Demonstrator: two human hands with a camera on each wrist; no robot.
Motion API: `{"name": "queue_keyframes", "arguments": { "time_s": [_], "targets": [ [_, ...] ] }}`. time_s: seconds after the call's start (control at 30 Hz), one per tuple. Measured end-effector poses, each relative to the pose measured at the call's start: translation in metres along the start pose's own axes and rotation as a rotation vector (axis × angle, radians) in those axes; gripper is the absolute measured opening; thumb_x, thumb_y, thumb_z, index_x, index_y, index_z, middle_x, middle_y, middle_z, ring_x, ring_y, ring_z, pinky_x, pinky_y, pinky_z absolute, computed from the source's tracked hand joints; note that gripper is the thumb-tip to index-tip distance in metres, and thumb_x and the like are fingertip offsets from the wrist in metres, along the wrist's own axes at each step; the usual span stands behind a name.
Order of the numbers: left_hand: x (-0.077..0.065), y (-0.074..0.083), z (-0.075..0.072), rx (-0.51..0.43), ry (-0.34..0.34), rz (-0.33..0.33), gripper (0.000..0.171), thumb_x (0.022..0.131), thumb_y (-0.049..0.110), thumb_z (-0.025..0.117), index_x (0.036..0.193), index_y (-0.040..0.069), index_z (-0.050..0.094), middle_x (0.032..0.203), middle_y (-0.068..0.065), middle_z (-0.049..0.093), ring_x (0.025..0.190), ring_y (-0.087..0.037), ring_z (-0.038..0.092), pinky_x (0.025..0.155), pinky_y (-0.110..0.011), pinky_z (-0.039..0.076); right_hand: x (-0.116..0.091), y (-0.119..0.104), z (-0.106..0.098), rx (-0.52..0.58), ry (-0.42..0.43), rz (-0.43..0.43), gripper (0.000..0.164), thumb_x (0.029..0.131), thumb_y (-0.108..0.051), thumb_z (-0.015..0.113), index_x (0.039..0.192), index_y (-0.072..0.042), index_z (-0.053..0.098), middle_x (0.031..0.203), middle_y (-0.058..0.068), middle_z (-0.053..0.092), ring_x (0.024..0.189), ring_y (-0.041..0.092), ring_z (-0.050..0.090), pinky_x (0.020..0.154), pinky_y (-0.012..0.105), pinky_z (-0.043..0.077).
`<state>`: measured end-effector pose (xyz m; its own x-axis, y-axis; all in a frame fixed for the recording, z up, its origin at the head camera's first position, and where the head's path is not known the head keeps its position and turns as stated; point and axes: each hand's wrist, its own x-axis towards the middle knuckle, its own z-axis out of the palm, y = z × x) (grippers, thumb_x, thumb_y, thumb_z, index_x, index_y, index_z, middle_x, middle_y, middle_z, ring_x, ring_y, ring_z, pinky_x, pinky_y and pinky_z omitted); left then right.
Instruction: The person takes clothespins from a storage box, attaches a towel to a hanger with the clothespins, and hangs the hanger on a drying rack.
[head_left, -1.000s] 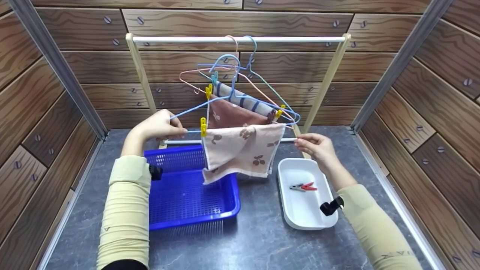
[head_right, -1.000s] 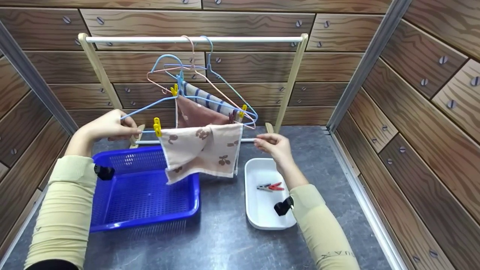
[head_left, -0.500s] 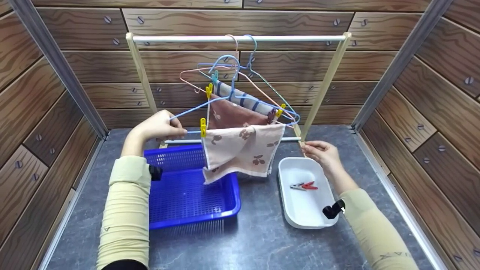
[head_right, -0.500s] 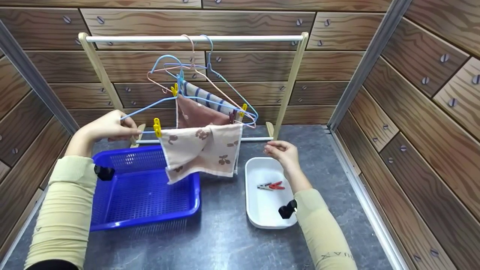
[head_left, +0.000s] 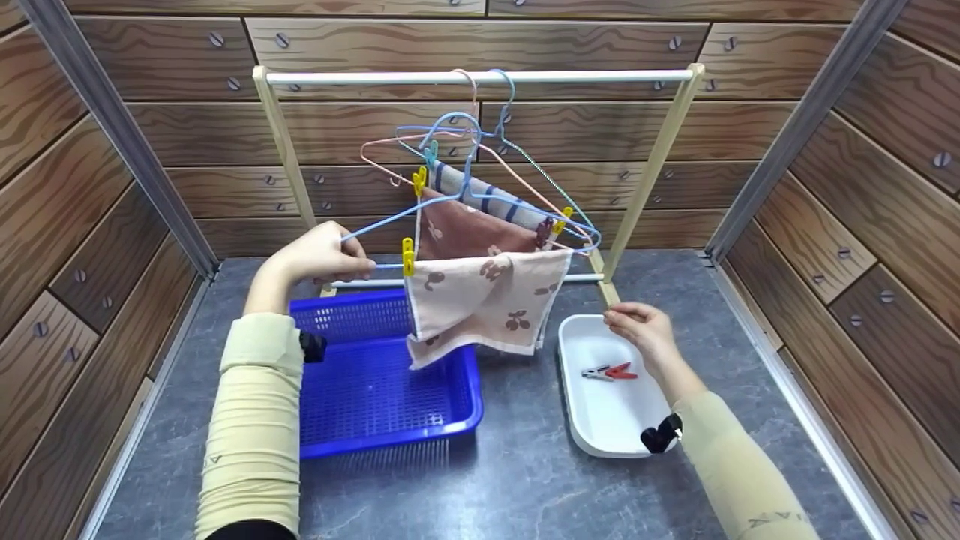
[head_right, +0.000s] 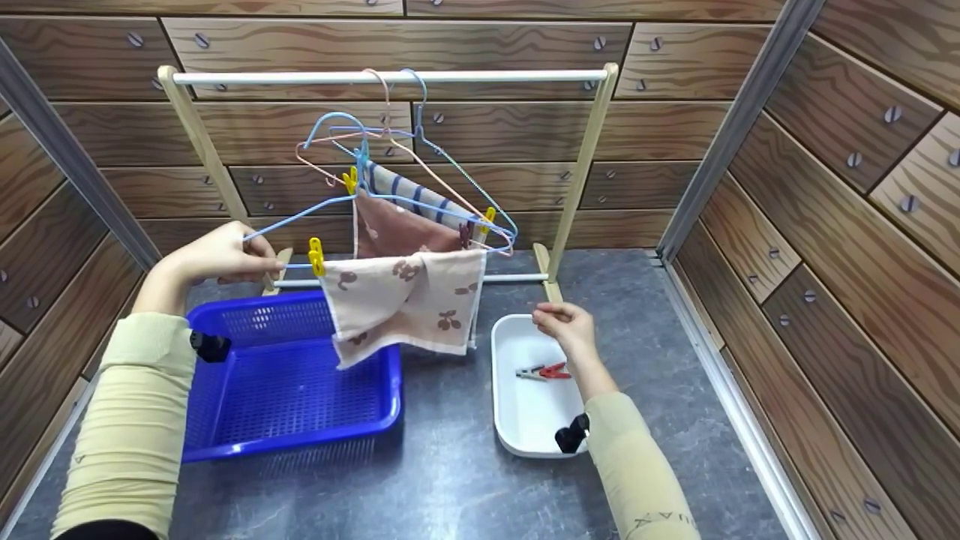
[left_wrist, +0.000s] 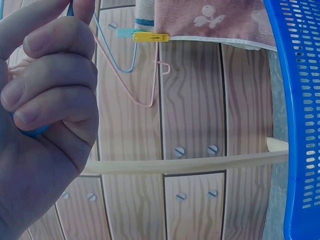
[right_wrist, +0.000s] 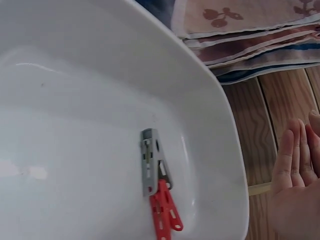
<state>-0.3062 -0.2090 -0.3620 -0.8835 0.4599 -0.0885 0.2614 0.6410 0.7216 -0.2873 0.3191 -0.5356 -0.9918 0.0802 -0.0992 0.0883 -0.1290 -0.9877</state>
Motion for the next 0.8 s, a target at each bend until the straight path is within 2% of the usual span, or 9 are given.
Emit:
{"name": "queue_keyframes", "arguments": {
  "time_s": [0.2, 0.33, 0.4, 0.63, 0.8],
  "targets": [
    [0.0, -0.001, 0.0, -0.015, -0.003, -0.006, 0.029, 0.098, 0.017, 0.07, 0.088, -0.009, 0.077, 0.056, 0.015, 0.056, 0.045, 0.004, 0.04, 0.044, -0.016, 0.034, -0.001, 0.015, -0.001, -0.048, 0.015, 0.008, 0.016, 0.097, 0.006, 0.07, 0.099, -0.007, 0.079, 0.08, -0.009, 0.078, 0.078, 0.003, 0.076, 0.078, 0.018, 0.061],
    [0.0, -0.002, 0.001, -0.026, -0.011, -0.016, 0.029, 0.098, 0.017, 0.069, 0.088, -0.01, 0.076, 0.055, 0.013, 0.054, 0.044, 0.003, 0.04, 0.044, -0.017, 0.035, -0.003, 0.022, -0.002, -0.073, 0.035, 0.046, 0.013, 0.097, 0.004, 0.071, 0.101, -0.005, 0.078, 0.079, -0.01, 0.077, 0.078, 0.002, 0.074, 0.077, 0.017, 0.061],
    [0.001, -0.002, 0.001, -0.027, -0.015, -0.018, 0.029, 0.098, 0.017, 0.069, 0.088, -0.01, 0.076, 0.054, 0.013, 0.053, 0.043, 0.003, 0.039, 0.044, -0.017, 0.035, -0.004, 0.025, -0.002, -0.086, 0.038, 0.075, 0.013, 0.097, 0.004, 0.071, 0.107, -0.001, 0.077, 0.08, -0.011, 0.076, 0.079, 0.0, 0.073, 0.078, 0.016, 0.06],
    [0.001, -0.003, 0.003, -0.027, -0.016, -0.016, 0.03, 0.098, 0.016, 0.069, 0.089, -0.012, 0.075, 0.053, 0.013, 0.052, 0.044, 0.002, 0.039, 0.045, -0.017, 0.035, -0.013, 0.031, 0.002, -0.128, 0.077, 0.205, 0.034, 0.096, 0.001, 0.073, 0.127, 0.012, 0.067, 0.082, -0.011, 0.072, 0.079, -0.001, 0.069, 0.076, 0.018, 0.06],
    [0.001, -0.002, 0.003, -0.018, -0.013, -0.004, 0.029, 0.097, 0.018, 0.071, 0.086, -0.008, 0.076, 0.053, 0.013, 0.052, 0.044, 0.003, 0.039, 0.045, -0.017, 0.034, -0.021, 0.032, 0.004, -0.164, 0.08, 0.259, 0.045, 0.097, 0.0, 0.072, 0.136, 0.016, 0.059, 0.081, -0.008, 0.07, 0.077, 0.003, 0.068, 0.075, 0.023, 0.061]
  ]
}}
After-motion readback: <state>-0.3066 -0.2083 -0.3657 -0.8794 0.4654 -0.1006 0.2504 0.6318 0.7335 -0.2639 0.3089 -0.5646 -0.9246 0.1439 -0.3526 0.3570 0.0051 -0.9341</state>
